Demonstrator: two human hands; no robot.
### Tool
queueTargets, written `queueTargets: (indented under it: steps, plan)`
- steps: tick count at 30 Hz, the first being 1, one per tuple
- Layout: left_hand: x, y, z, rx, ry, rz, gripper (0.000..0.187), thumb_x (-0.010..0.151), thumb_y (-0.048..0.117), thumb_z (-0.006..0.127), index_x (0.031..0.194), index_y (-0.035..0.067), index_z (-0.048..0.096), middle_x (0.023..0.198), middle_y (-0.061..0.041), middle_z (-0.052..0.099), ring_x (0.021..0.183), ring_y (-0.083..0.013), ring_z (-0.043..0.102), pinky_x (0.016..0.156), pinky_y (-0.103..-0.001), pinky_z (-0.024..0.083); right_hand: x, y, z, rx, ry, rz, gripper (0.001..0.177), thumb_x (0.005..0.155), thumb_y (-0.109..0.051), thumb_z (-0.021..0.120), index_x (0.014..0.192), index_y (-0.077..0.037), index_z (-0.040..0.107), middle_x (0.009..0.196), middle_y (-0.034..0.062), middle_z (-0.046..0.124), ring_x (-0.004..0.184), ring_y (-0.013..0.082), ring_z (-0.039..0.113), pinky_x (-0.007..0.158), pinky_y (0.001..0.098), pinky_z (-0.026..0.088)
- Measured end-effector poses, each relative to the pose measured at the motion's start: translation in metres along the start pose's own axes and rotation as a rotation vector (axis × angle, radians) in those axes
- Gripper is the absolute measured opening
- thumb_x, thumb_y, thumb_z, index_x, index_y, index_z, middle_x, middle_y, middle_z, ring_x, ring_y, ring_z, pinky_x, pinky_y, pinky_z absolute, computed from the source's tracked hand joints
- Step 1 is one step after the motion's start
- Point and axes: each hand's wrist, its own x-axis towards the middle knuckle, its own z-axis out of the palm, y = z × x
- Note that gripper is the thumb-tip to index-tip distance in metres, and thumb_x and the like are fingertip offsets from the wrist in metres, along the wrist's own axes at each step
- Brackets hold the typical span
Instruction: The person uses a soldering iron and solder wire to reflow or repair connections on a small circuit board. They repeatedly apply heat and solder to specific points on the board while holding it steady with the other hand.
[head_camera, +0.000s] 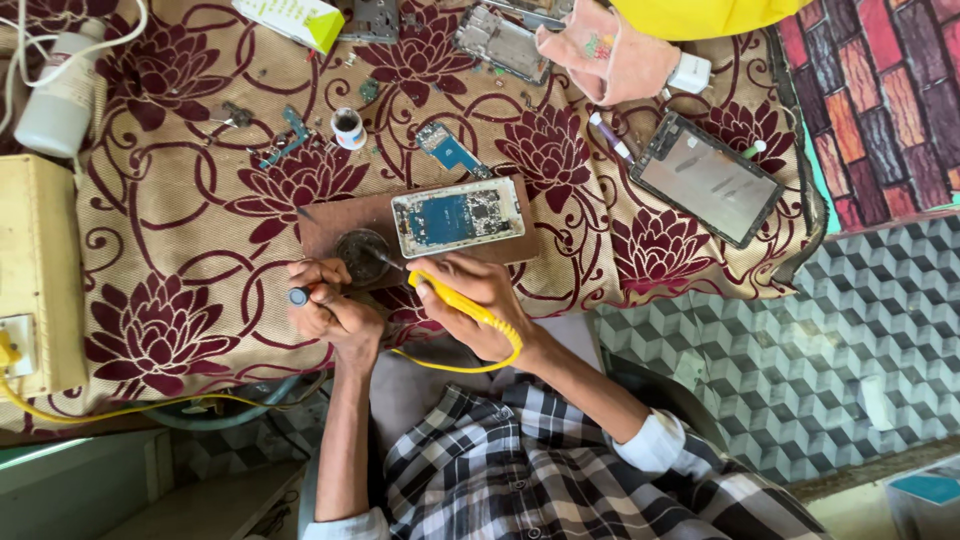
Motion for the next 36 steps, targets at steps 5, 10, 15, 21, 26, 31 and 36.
queueTargets:
  steps: [5,10,15,21,26,31,36]
  plan:
    - [0.002,0.000,0.000,0.000,-0.009,0.033,0.055,0.117,0.041,0.033,0.085,-0.002,0.042,0.078,-0.011,0.046,0.070,-0.0209,0.048,0.060,-0.032,0.038,0.001,0.007,0.002,0.030,-0.028,-0.042,0.027,0.100,-0.007,0.065,0.124,0.006,0.064,0.090,0.0100,0.067,0.069,0.0182,0.068,0.057,0.0300,0.052]
    - [0.002,0.001,-0.001,0.063,-0.022,0.025,0.055,0.117,0.042,0.031,0.085,-0.002,0.041,0.077,-0.011,0.046,0.068,-0.0201,0.046,0.060,-0.032,0.036,0.000,0.007,0.000,0.049,-0.017,-0.016,0.025,0.102,-0.006,0.064,0.124,0.005,0.064,0.089,0.0090,0.067,0.069,0.0172,0.067,0.060,0.0303,0.053]
    - [0.003,0.000,0.002,0.038,-0.004,0.051,0.056,0.117,0.044,0.031,0.086,-0.001,0.040,0.077,-0.009,0.046,0.070,-0.0201,0.046,0.063,-0.033,0.037,0.001,0.002,0.001,0.094,-0.005,-0.068,0.027,0.102,-0.007,0.064,0.126,0.005,0.061,0.096,0.0110,0.067,0.077,0.0180,0.068,0.065,0.0309,0.055]
    - [0.001,0.002,-0.001,0.088,-0.020,0.020,0.055,0.118,0.043,0.032,0.085,-0.001,0.040,0.076,-0.010,0.046,0.070,-0.0208,0.045,0.065,-0.033,0.037,0.002,-0.002,0.002,0.055,0.012,-0.048,0.024,0.101,-0.005,0.064,0.124,0.004,0.062,0.092,0.0087,0.066,0.074,0.0171,0.066,0.062,0.0310,0.053]
    - [0.000,-0.001,0.002,0.044,0.005,0.040,0.056,0.117,0.044,0.030,0.085,-0.001,0.040,0.077,-0.010,0.047,0.069,-0.0193,0.046,0.061,-0.031,0.037,0.004,0.001,0.002,0.060,0.030,-0.048,0.021,0.102,-0.004,0.064,0.122,0.002,0.063,0.090,0.0081,0.064,0.072,0.0165,0.064,0.062,0.0325,0.051]
    - [0.002,-0.003,-0.002,0.056,-0.037,0.053,0.055,0.118,0.044,0.030,0.086,0.001,0.040,0.078,-0.010,0.046,0.072,-0.0202,0.046,0.064,-0.033,0.038,0.006,-0.002,0.010,0.032,-0.020,-0.064,0.027,0.098,-0.004,0.065,0.124,0.004,0.062,0.090,0.0084,0.064,0.070,0.0160,0.064,0.058,0.0302,0.052]
    - [-0.003,-0.004,0.001,0.028,-0.012,0.035,0.056,0.116,0.045,0.031,0.086,-0.001,0.041,0.078,-0.011,0.047,0.069,-0.0188,0.045,0.062,-0.030,0.038,0.000,-0.003,0.012,0.001,0.014,-0.018,0.022,0.099,-0.003,0.066,0.120,0.004,0.065,0.088,0.0075,0.065,0.064,0.0148,0.064,0.053,0.0283,0.050]
